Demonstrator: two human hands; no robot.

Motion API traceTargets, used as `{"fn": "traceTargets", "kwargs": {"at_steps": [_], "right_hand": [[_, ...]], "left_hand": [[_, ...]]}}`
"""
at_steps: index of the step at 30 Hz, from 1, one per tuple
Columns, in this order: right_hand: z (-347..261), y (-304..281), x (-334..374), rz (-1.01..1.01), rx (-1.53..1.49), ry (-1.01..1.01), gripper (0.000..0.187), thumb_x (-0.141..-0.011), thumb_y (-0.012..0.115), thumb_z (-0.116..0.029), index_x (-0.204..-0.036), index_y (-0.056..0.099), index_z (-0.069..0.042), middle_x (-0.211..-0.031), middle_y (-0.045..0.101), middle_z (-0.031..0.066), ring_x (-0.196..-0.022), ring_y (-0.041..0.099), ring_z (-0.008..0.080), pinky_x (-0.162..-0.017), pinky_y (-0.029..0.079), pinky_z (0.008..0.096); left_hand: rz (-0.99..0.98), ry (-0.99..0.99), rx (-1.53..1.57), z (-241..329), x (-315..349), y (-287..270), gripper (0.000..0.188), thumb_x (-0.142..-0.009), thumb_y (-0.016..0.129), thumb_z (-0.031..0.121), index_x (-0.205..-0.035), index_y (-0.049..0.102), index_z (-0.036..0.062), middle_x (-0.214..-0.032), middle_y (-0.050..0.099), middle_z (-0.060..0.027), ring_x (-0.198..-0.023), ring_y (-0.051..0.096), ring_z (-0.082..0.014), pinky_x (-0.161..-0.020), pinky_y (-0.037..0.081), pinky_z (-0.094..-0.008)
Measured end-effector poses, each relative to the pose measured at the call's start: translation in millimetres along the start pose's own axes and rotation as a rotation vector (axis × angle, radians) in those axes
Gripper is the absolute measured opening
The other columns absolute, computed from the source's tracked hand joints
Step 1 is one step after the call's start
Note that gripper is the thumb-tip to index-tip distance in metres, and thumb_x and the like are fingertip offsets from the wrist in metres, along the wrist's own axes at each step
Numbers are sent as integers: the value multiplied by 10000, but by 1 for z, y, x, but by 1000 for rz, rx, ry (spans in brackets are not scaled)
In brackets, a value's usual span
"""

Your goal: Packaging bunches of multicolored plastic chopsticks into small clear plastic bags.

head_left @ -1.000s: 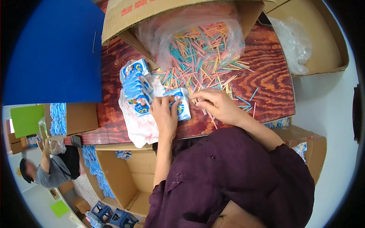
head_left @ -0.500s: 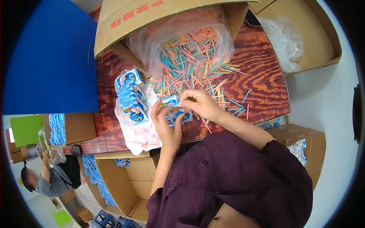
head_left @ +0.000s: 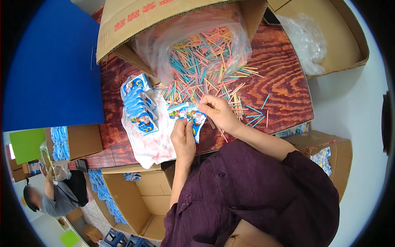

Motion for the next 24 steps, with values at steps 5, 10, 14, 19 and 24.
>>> {"fn": "traceTargets", "kwargs": {"at_steps": [5, 10, 14, 19, 24], "right_hand": [[9, -13, -19, -147, 202, 46, 165, -904, 566, -117, -779, 561, -9, -720, 509, -3, -644, 467, 73, -588, 386, 243], [-30, -6, -39, -118, 662, -424, 84, -812, 595, -82, -863, 618, -21, -839, 602, 110, -819, 588, 277, -716, 454, 368], [-36, 37, -63, -337, 805, -699, 129, -807, 569, -64, -918, 611, -11, -924, 619, 123, -952, 576, 293, -811, 465, 377], [-25, 75, -83, -475, 920, -782, 264, -788, 549, -69, -1035, 562, 22, -1044, 592, 155, -1064, 537, 295, -922, 428, 371], [-18, 67, -81, -543, 1169, -791, 232, -760, 536, -96, -972, 563, -5, -1062, 558, 133, -1103, 507, 277, -970, 379, 378]], "left_hand": [[2, -72, -12, -3, -1, -11, 101, -904, 547, 39, -828, 560, -26, -670, 507, -31, -635, 439, -87, -574, 385, -250], [92, -359, 364, -45, 9, -17, 142, -927, 554, 84, -828, 575, -16, -677, 517, 23, -628, 423, -37, -538, 359, -206], [49, -342, 386, -52, 9, -15, 193, -958, 528, 154, -871, 581, -10, -783, 603, -20, -646, 536, -56, -567, 471, -203], [30, -341, 401, -57, 7, -12, 180, -953, 532, 139, -858, 579, -7, -786, 601, -16, -661, 532, -50, -570, 475, -203], [17, -325, 361, -61, 8, -15, 155, -946, 536, 116, -852, 582, 3, -775, 593, -1, -654, 518, -42, -568, 438, -194]]}}
Point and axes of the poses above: each hand's wrist, its own x-axis away from the middle knuckle, its own y-axis out of the palm, z = x × y, the point moved 6 cm from there along -x, towards the middle knuckle
